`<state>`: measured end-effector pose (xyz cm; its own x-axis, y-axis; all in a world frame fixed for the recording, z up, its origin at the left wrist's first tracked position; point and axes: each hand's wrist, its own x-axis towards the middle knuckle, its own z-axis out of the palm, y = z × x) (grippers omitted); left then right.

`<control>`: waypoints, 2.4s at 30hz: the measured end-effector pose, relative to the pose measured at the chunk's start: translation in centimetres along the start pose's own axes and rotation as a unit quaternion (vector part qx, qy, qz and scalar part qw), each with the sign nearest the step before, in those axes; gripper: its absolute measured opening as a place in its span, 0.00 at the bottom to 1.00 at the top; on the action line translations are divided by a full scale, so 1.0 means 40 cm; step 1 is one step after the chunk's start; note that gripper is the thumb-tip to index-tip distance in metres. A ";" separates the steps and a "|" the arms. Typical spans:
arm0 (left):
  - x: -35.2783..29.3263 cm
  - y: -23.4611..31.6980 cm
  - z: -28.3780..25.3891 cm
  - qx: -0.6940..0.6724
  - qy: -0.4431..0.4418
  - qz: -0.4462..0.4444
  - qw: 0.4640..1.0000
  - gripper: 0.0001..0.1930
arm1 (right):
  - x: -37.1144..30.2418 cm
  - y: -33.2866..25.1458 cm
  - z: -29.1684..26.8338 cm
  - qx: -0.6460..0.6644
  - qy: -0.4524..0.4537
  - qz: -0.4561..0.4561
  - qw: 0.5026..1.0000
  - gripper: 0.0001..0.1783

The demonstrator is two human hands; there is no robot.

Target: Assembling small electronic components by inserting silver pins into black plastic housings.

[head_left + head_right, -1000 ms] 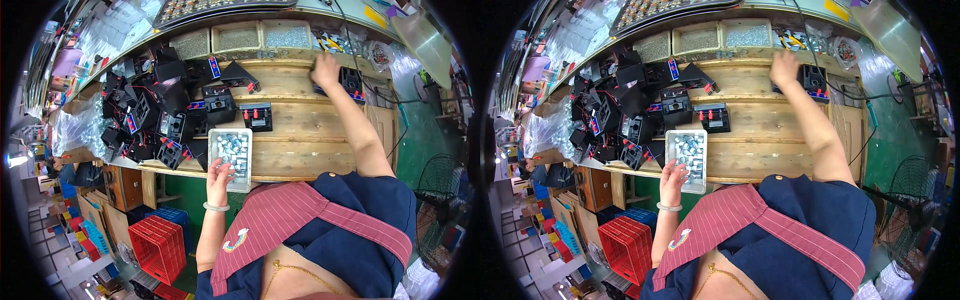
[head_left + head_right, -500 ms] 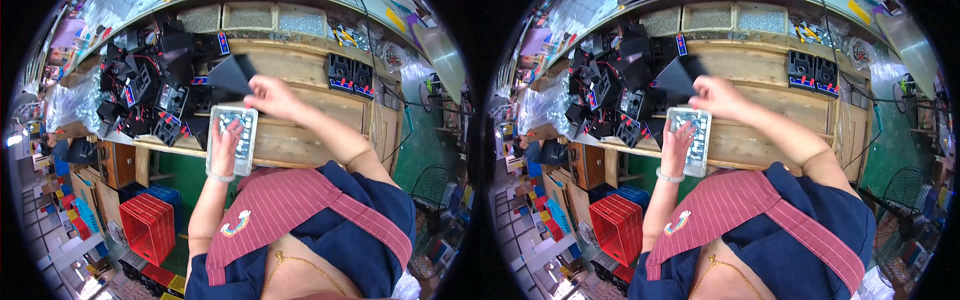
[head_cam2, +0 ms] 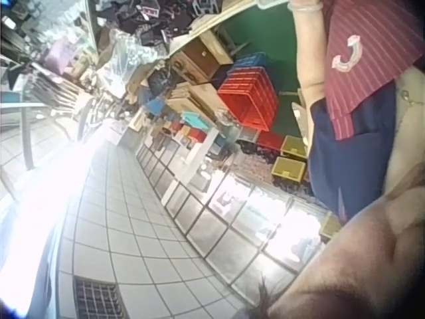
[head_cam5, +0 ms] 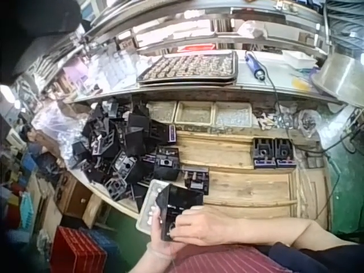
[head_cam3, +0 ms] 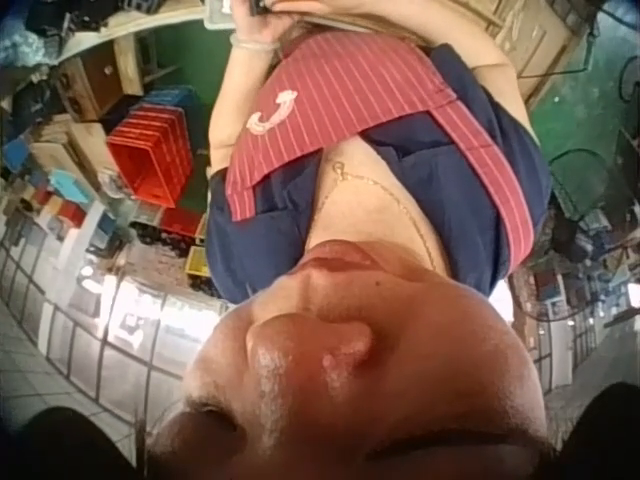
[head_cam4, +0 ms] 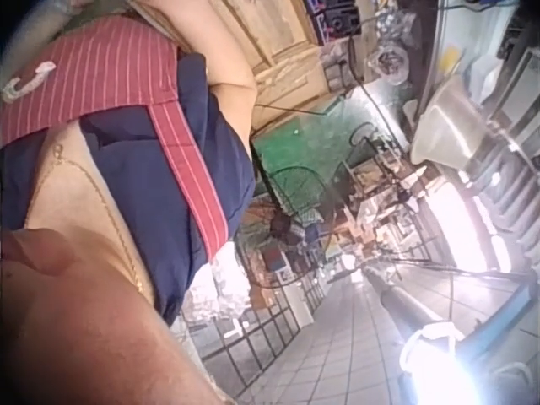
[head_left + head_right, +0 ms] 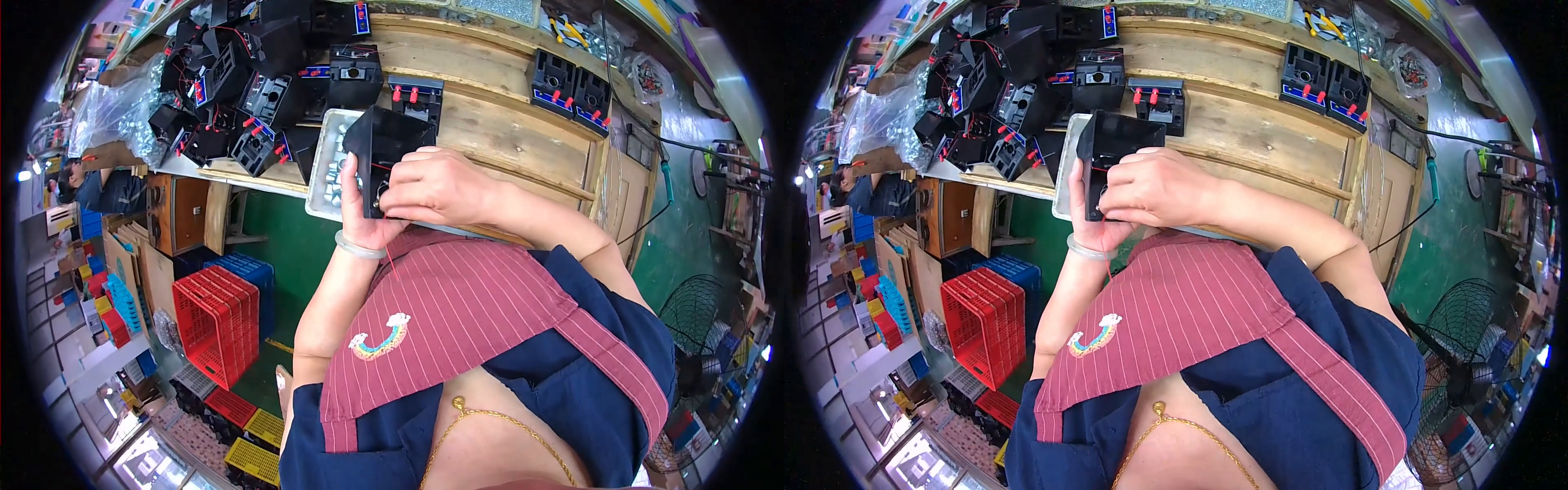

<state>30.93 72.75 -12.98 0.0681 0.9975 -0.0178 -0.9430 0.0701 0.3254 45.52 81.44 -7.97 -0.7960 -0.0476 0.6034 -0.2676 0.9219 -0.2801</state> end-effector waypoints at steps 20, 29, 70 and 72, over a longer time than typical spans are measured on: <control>-0.026 -0.033 -0.023 0.143 -0.038 0.086 0.985 0.40 | -0.047 -0.021 -0.046 0.136 -0.150 0.284 0.937 0.12; -0.010 0.041 -0.063 0.160 0.032 0.021 0.986 0.26 | -0.040 0.064 0.080 0.193 0.123 0.219 0.948 0.11; -0.027 0.055 -0.067 0.287 0.186 0.217 0.914 0.27 | 0.047 0.065 0.083 0.181 0.131 0.273 0.936 0.08; -0.025 0.052 -0.072 0.289 0.187 0.210 0.915 0.27 | 0.060 0.050 0.066 0.156 0.134 0.264 0.942 0.09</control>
<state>27.98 71.90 -15.01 -0.4788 0.8757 -0.0627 -0.5234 -0.2274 0.8212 41.66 82.15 -9.06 -0.7090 0.5236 0.4725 -0.0522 0.6291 -0.7755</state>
